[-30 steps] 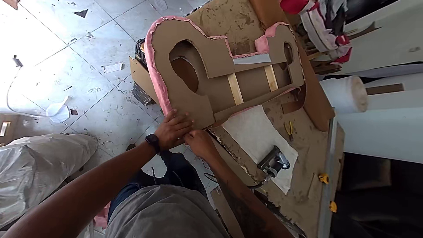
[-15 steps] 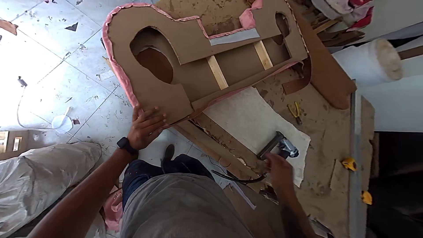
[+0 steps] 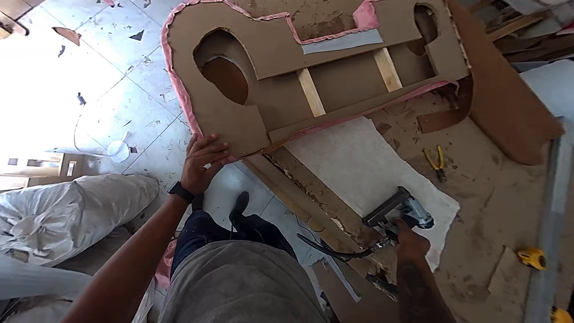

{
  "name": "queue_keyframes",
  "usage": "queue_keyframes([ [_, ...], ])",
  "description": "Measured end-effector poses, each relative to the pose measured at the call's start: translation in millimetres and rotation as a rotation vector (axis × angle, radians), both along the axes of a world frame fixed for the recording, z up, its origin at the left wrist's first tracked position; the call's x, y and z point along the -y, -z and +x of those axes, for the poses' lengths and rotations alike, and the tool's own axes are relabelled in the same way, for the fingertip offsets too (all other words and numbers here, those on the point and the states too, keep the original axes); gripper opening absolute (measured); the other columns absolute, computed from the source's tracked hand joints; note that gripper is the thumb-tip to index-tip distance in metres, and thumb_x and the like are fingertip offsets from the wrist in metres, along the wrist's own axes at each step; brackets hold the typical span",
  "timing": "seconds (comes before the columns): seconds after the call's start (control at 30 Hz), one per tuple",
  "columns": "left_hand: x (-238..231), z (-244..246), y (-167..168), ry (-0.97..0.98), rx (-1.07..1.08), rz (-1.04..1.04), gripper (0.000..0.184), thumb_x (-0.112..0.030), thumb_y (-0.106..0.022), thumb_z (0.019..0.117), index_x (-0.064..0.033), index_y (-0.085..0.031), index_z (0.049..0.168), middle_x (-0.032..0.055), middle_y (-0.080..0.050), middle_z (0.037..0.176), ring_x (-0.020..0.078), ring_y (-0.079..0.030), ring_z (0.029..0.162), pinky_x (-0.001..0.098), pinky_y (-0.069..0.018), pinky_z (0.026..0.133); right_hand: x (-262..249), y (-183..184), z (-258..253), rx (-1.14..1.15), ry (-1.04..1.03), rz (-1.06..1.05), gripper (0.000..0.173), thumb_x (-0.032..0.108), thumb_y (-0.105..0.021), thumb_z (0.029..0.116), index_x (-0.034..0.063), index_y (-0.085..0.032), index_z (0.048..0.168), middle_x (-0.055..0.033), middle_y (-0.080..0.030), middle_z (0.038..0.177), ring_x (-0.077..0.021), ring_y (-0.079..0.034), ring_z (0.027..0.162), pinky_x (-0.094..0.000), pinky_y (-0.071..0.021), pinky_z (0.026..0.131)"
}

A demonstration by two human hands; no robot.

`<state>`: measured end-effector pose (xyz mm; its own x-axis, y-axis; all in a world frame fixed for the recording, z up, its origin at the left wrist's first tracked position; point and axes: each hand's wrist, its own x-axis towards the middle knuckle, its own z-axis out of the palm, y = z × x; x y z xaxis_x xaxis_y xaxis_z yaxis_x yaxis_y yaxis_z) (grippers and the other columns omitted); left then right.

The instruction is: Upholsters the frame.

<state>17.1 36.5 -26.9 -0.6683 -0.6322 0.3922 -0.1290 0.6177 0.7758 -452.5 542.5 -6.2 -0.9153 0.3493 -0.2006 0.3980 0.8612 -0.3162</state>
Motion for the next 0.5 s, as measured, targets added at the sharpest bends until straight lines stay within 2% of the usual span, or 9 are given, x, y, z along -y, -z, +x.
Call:
queue_keyframes([
  [0.1, 1, -2, -1, -0.001, 0.012, 0.009, 0.019, -0.028, -0.070, 0.0985, -0.0243, -0.081, 0.113, -0.0106, -0.070, 0.133, 0.0193, -0.045, 0.147, 0.0623, -0.0099, 0.129, 8, -17, 9, 0.004, -0.041, -0.239, 0.044, 0.033, -0.077, 0.0881, -0.0013, -0.067, 0.114, -0.0184, -0.068, 0.101, -0.0285, -0.066, 0.085, -0.0516, -0.0561, 0.074],
  [0.17, 1, -2, 0, -0.012, 0.016, 0.010, 0.020, -0.029, -0.069, 0.0986, -0.0251, -0.081, 0.114, -0.0116, -0.070, 0.133, 0.0184, -0.045, 0.147, 0.0622, -0.0093, 0.129, 33, -47, 40, -0.098, -0.119, -0.499, 0.048, 0.012, -0.075, 0.0856, -0.0025, -0.053, 0.126, -0.0145, -0.062, 0.096, -0.0218, -0.064, 0.072, -0.0428, -0.0583, 0.064],
  [0.23, -3, -2, 1, -0.023, 0.008, 0.020, 0.020, -0.028, -0.069, 0.0988, -0.0248, -0.081, 0.114, -0.0117, -0.070, 0.133, 0.0187, -0.043, 0.148, 0.0633, -0.0073, 0.129, 64, -85, 87, -0.186, -0.291, -0.684, 0.057, -0.002, -0.071, 0.0837, -0.0031, -0.042, 0.133, -0.0143, -0.064, 0.092, -0.0220, -0.068, 0.067, -0.0406, -0.0627, 0.060],
  [0.27, -5, -3, 3, -0.034, -0.006, 0.023, 0.019, -0.027, -0.069, 0.0989, -0.0246, -0.081, 0.113, -0.0116, -0.070, 0.133, 0.0197, -0.042, 0.148, 0.0642, -0.0065, 0.129, 83, -103, 112, -0.204, -0.420, -0.727, 0.053, -0.001, -0.068, 0.0855, -0.0038, -0.044, 0.132, -0.0121, -0.065, 0.086, -0.0210, -0.068, 0.064, -0.0395, -0.0630, 0.060],
  [0.3, -5, -6, 5, -0.054, -0.020, 0.021, 0.019, -0.027, -0.068, 0.0989, -0.0248, -0.081, 0.113, -0.0118, -0.069, 0.134, 0.0205, -0.040, 0.149, 0.0649, -0.0060, 0.129, 107, -119, 139, -0.200, -0.553, -0.763, 0.041, 0.003, -0.064, 0.0918, -0.0040, -0.050, 0.130, -0.0080, -0.067, 0.076, -0.0188, -0.067, 0.058, -0.0374, -0.0616, 0.056],
  [0.33, -6, -7, 7, -0.084, -0.025, 0.021, 0.019, -0.028, -0.067, 0.0989, -0.0256, -0.081, 0.112, -0.0119, -0.068, 0.137, 0.0212, -0.038, 0.151, 0.0654, -0.0062, 0.128, 130, -133, 169, -0.150, -0.693, -0.780, 0.035, 0.010, -0.060, 0.0988, -0.0025, -0.054, 0.131, -0.0043, -0.069, 0.075, -0.0168, -0.067, 0.057, -0.0354, -0.0609, 0.055],
  [0.37, -10, -6, 10, -0.127, -0.020, 0.019, 0.020, -0.031, -0.067, 0.0987, -0.0264, -0.080, 0.113, -0.0106, -0.063, 0.144, 0.0225, -0.033, 0.154, 0.0663, -0.0070, 0.128, 154, -144, 200, -0.095, -0.800, -0.785, 0.033, 0.016, -0.059, 0.1017, -0.0013, -0.058, 0.129, -0.0034, -0.071, 0.081, -0.0160, -0.066, 0.059, -0.0345, -0.0604, 0.056],
  [0.43, -18, -8, 14, -0.247, 0.002, 0.047, 0.032, -0.037, -0.069, 0.0958, -0.0268, -0.075, 0.125, -0.0012, -0.042, 0.163, 0.0266, -0.022, 0.158, 0.0692, -0.0073, 0.127, 207, -149, 260, 0.025, -0.877, -0.830, 0.031, 0.022, -0.065, 0.1008, -0.0010, -0.062, 0.122, -0.0094, -0.073, 0.094, -0.0200, -0.067, 0.063, -0.0370, -0.0611, 0.057],
  [0.5, -27, -7, 14, -0.372, 0.043, 0.204, 0.063, -0.049, -0.076, 0.0883, -0.0315, -0.058, 0.146, 0.0036, -0.012, 0.174, 0.0306, -0.007, 0.160, 0.0677, -0.0080, 0.127, 254, -137, 309, 0.153, -0.838, -0.845, 0.031, 0.025, -0.069, 0.0982, 0.0001, -0.066, 0.117, -0.0114, -0.073, 0.088, -0.0234, -0.066, 0.060, -0.0400, -0.0602, 0.054],
])
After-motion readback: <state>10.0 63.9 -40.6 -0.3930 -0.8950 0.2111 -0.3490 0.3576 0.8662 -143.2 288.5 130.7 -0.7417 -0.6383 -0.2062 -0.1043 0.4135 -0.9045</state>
